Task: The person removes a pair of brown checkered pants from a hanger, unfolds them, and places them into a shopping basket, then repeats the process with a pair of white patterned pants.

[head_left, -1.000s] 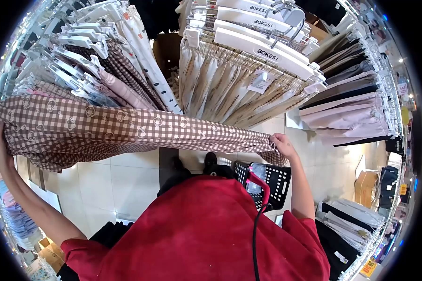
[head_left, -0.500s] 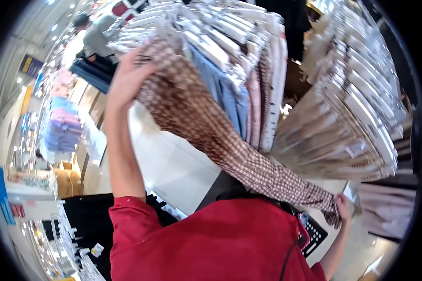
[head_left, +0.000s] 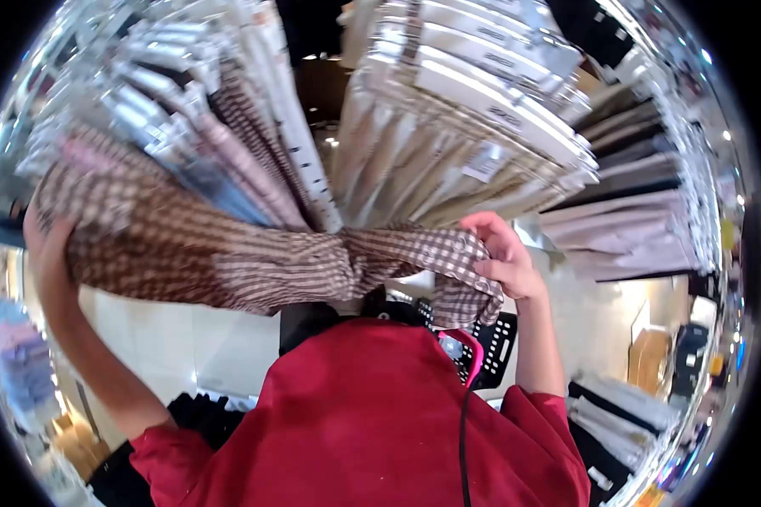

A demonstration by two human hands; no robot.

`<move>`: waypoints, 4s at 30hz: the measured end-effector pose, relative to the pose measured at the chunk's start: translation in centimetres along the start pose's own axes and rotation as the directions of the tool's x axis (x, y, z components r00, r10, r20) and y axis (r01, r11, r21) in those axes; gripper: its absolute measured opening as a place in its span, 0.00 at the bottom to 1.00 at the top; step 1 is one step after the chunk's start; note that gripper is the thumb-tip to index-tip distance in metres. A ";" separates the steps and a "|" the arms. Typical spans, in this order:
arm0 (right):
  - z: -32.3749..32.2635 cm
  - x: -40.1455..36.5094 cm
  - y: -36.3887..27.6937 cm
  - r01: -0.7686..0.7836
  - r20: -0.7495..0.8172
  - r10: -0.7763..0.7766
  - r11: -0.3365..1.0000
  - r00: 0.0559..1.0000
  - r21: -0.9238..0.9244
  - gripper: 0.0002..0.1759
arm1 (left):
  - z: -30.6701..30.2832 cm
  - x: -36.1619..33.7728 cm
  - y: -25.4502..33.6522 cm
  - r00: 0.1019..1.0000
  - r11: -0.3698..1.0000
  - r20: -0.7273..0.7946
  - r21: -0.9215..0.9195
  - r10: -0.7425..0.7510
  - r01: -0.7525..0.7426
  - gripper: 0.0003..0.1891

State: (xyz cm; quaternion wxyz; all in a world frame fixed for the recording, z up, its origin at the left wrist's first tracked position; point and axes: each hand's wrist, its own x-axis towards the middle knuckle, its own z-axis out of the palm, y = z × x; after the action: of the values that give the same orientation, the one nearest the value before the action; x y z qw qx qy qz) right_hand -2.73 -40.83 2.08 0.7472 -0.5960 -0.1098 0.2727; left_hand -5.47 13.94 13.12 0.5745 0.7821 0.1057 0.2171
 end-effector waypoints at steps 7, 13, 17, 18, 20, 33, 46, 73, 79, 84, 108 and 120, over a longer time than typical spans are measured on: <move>2.6 -0.7 -1.8 0.084 -0.280 0.000 0.954 0.960 0.286 0.25 | -1.3 -0.4 -1.7 0.994 0.995 0.049 0.030 -0.101 0.100 0.31; 3.2 -0.7 -1.9 0.049 -0.260 0.003 0.980 0.966 0.195 0.19 | 2.3 -1.6 0.2 0.988 0.998 0.137 0.014 -0.066 0.065 0.30; 4.0 -0.5 -2.4 0.037 -0.298 0.008 0.989 0.954 0.143 0.16 | 2.6 -2.4 -0.7 0.990 0.995 0.121 -0.068 -0.067 0.076 0.30; 3.9 -0.5 -2.2 0.043 -0.316 -0.007 0.993 0.949 0.107 0.16 | 2.5 -2.5 -0.9 0.991 0.993 0.106 -0.077 -0.076 0.085 0.30; 4.3 -0.5 -2.4 0.035 -0.322 0.011 0.990 0.947 0.138 0.14 | 2.7 -2.9 -1.2 0.986 0.988 0.147 -0.126 -0.072 0.091 0.30; 5.7 0.2 -1.8 0.111 -0.411 0.105 0.876 0.906 0.469 0.06 | 7.1 -5.4 -1.2 0.958 0.985 0.284 -0.147 -0.043 0.088 0.32; 7.6 0.6 -2.5 0.157 -0.458 0.140 0.820 0.878 0.550 0.06 | 16.5 -8.5 -1.9 0.821 0.984 0.571 -0.142 -0.006 0.106 0.17; 9.4 6.2 -1.6 0.115 -0.012 -0.124 0.952 0.992 -0.283 0.24 | 24.3 -8.6 0.6 0.649 0.916 0.744 -0.355 0.157 0.186 0.14; 13.1 6.6 -0.7 -0.210 0.034 0.254 0.862 0.967 -0.462 0.32 | 24.8 -8.3 3.0 0.684 0.977 0.699 -0.118 0.208 -0.177 0.14; 9.2 7.4 4.3 0.090 -0.017 -0.104 0.925 0.994 -0.370 0.31 | 25.3 -8.5 4.3 0.700 0.916 0.611 -0.114 0.370 -0.384 0.14; 3.1 -1.6 -17.3 0.502 -0.815 -0.518 0.794 0.260 -0.344 0.25 | 21.7 -13.2 -16.0 0.523 0.996 0.851 0.082 -0.050 -0.040 0.24; -11.5 -9.1 -17.8 0.514 -0.923 -0.374 0.811 0.088 -0.279 0.27 | 16.0 -12.1 -16.1 0.669 0.986 0.727 0.157 -0.156 0.059 0.15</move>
State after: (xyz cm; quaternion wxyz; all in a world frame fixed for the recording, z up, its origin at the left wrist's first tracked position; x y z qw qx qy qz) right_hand 0.24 -57.80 17.42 0.7327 -0.5265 0.2064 -0.3786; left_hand -7.41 0.45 -8.65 0.5322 0.8285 -0.0757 -0.1569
